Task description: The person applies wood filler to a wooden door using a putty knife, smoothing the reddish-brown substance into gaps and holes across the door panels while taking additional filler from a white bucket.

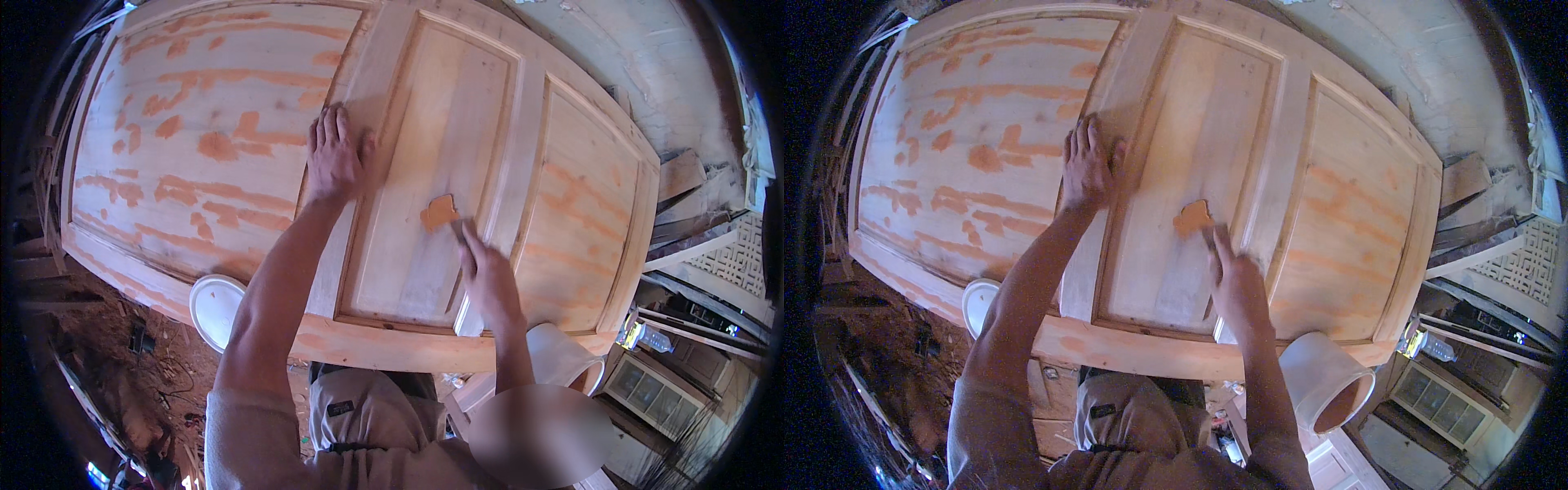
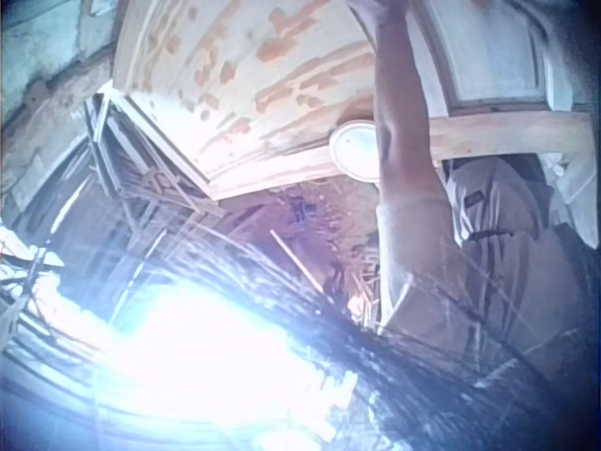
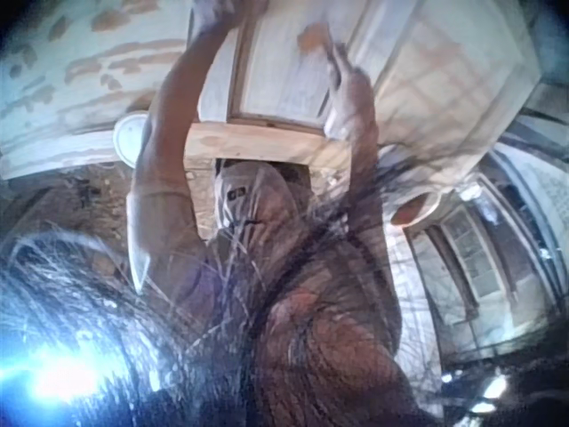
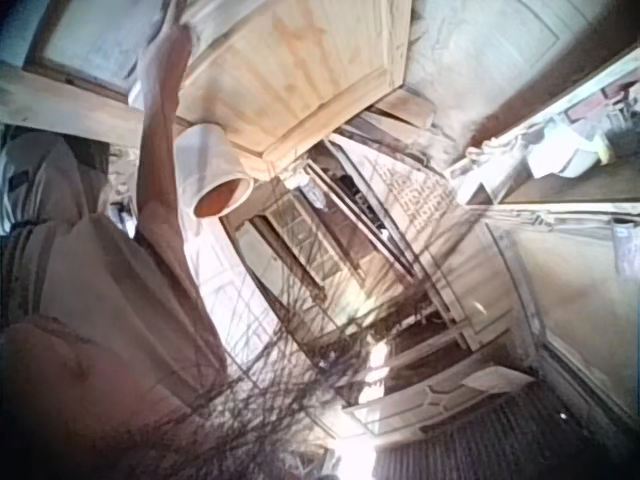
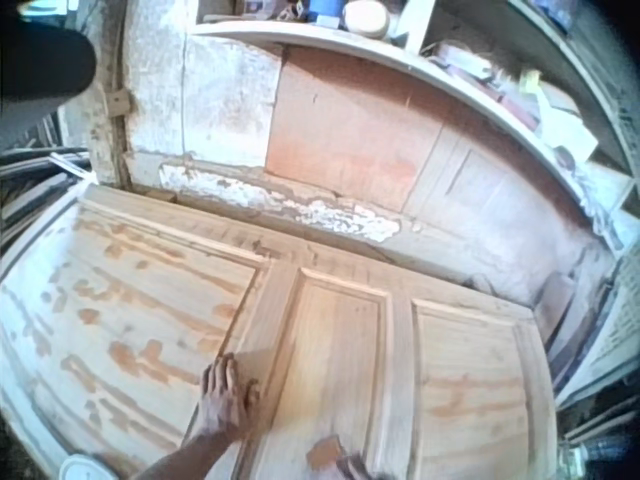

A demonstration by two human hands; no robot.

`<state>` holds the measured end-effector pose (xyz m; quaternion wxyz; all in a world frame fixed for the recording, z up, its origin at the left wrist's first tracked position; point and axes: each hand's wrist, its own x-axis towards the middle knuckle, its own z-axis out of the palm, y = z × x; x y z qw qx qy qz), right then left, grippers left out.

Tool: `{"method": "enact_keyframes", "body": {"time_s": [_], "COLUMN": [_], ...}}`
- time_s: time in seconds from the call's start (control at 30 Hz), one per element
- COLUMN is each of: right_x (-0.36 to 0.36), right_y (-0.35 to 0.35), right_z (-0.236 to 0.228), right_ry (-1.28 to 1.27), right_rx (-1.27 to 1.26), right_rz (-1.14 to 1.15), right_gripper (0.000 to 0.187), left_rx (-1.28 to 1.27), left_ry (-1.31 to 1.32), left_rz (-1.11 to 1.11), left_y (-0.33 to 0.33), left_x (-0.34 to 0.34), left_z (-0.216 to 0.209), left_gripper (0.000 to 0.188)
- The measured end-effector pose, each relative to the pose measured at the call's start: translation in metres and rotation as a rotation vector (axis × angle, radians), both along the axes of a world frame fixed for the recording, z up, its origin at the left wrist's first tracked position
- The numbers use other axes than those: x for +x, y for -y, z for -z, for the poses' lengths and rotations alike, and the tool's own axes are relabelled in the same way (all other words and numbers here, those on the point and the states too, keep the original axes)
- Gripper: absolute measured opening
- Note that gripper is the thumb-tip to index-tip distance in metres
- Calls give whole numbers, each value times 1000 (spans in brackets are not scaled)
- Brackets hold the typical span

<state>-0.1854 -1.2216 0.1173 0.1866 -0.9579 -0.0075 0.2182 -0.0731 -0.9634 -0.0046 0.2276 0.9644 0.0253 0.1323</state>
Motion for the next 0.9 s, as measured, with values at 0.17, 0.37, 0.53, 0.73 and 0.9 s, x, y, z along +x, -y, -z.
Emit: {"method": "enact_keyframes", "body": {"time_s": [0.17,0.37,0.53,0.73,0.9], "right_x": [70,14,-24,57,16], "right_y": [-30,-25,-17,-29,-50], "right_z": [21,10,-7,27,17], "right_ry": [-62,-228,-228,31,-141], "right_rx": [-119,-99,-23,-67,-93], "right_rz": [-20,49,17,-107,23], "right_gripper": [34,35,34,31,31], "left_rx": [0,-5,-2,22,44], "left_ry": [-8,30,36,28,22], "left_rz": [16,25,-12,33,15], "left_y": [3,9,-1,6,3], "left_x": [1,0,1,4,3], "left_z": [-1,0,4,4,10], "left_gripper": [63,62,62,63,64]}}
